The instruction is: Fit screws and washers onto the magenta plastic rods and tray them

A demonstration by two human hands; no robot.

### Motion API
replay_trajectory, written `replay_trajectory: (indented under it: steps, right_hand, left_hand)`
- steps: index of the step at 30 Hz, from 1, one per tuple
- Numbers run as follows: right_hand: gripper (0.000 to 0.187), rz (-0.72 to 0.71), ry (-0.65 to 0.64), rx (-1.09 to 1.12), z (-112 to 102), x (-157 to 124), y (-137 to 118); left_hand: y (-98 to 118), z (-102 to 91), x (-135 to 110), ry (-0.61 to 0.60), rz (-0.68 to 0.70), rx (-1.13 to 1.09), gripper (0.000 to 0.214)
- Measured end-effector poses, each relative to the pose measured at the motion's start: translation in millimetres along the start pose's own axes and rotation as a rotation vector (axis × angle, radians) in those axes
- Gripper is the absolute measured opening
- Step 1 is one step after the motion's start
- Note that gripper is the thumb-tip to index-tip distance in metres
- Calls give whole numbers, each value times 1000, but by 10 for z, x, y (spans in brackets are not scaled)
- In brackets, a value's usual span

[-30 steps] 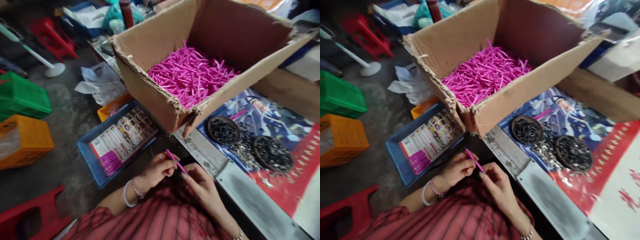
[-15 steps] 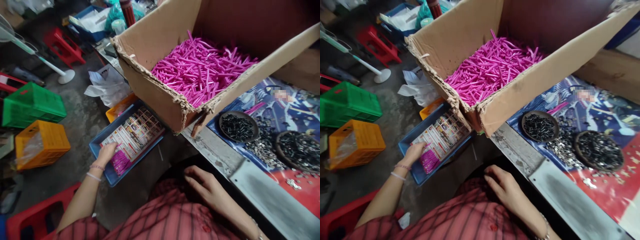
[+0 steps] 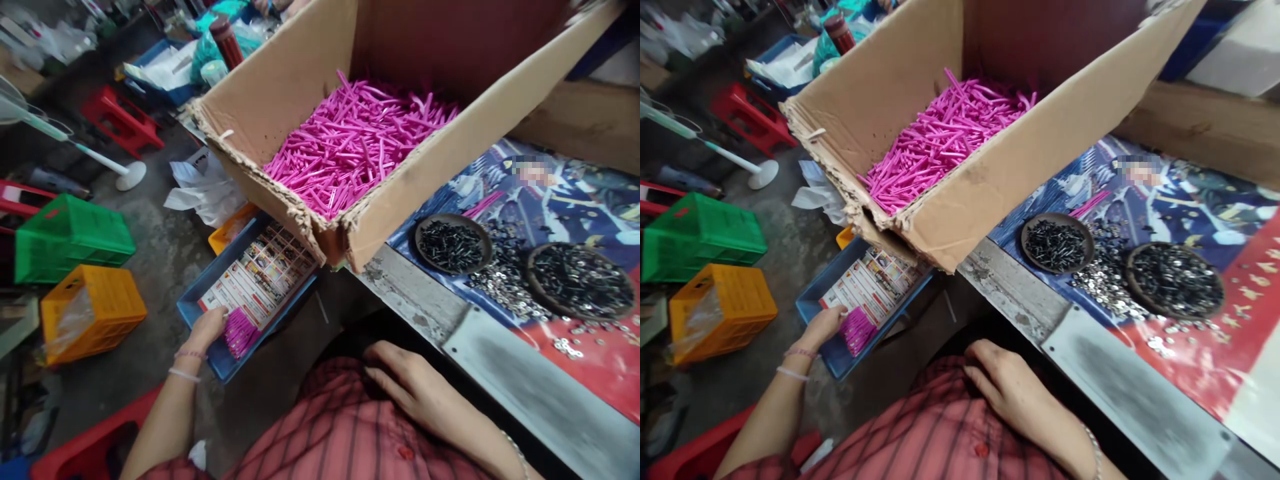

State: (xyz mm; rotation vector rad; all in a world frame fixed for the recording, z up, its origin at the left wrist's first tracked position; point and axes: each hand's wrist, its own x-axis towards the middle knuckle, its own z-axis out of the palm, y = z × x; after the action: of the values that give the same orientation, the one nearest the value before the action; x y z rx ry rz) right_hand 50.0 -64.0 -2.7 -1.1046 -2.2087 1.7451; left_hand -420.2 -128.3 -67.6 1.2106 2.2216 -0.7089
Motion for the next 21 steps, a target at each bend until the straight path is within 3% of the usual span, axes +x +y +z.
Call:
replay_trajectory:
  steps: [3,6,9,12,14,16,18,21]
  right_hand:
    - [18,15,44,2,-134,-159,-50]
    - [13,20,124,17,-319,-335,-110]
    - [12,12,218,-1,-505,-487,-120]
    - [12,14,292,-5,-638,-646,-68]
    - [11,25,329,17,-679,-782,-10]
    - [9,38,377,46,-682,-949,67]
    - [9,64,442,83,-655,-1135,164]
    - [11,131,545,153,-585,-1412,334]
  left_hand:
    - [191,-228,-223,29,106,-30,22]
    - [651,-465,-554,63,368,-130,23]
    - [1394,-714,-1029,131,802,-428,26]
    - [2336,-1020,-1508,42,1161,-443,23]
    - [3021,-1242,-1683,37,1331,-443,24]
    - [3709,-1462,-1686,184,1377,-456,23]
    - [4355,-1673,-1544,409,1225,-373,20]
    - [5149,-1953,-1212,528,1052,-325,22]
